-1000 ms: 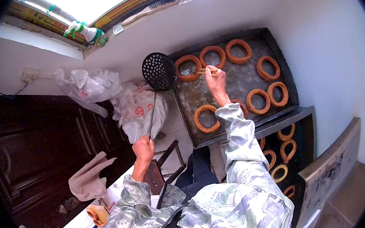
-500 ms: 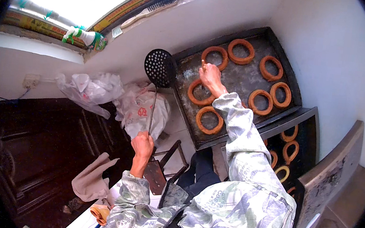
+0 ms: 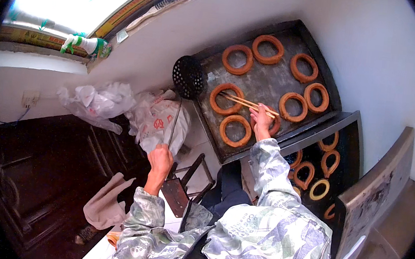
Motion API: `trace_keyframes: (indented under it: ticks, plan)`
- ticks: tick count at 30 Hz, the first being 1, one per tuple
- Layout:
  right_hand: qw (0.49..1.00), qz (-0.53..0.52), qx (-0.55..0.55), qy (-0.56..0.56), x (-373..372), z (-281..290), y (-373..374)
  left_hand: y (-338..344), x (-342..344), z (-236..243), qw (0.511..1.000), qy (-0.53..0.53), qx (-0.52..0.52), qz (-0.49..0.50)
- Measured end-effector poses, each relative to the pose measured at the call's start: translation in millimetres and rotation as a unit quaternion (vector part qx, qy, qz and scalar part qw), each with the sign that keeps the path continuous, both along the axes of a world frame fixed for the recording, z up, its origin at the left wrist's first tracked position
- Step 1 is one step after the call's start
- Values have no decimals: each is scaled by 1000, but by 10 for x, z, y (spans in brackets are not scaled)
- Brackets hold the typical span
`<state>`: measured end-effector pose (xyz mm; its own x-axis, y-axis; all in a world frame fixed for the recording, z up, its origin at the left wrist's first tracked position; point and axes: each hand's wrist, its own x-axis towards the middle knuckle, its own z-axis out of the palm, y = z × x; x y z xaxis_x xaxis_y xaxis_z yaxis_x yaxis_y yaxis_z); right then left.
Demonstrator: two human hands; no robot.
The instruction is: The person uses a skimmer and chopsticks to flip dough rings in hot oil, transfers them to a tray and bowls, and weighs the bowls on a scale.
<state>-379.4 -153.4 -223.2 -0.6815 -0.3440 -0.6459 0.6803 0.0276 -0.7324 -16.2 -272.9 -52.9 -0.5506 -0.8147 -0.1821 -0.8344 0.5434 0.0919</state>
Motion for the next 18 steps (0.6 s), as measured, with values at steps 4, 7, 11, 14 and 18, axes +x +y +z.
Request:
trace_keyframes:
  ticks: [4, 7, 11, 14, 18]
  plan:
    - [984, -76, -43, -152, -71, -574, 230, -51, -36, -108, 1000, -20, 8, -22]
    - [968, -81, -86, -223, -138, -874, 368, -115, -68, -149, 999, -22, 17, -39]
    - [961, -73, -109, -242, -159, -987, 425, -186, -17, -258, 998, -32, 17, -50]
    - [949, -69, -124, -281, -215, -964, 432, -210, -8, -277, 998, -21, 29, -47]
    - [946, -50, -149, -283, -271, -848, 396, -184, 42, -292, 996, 7, 64, -55]
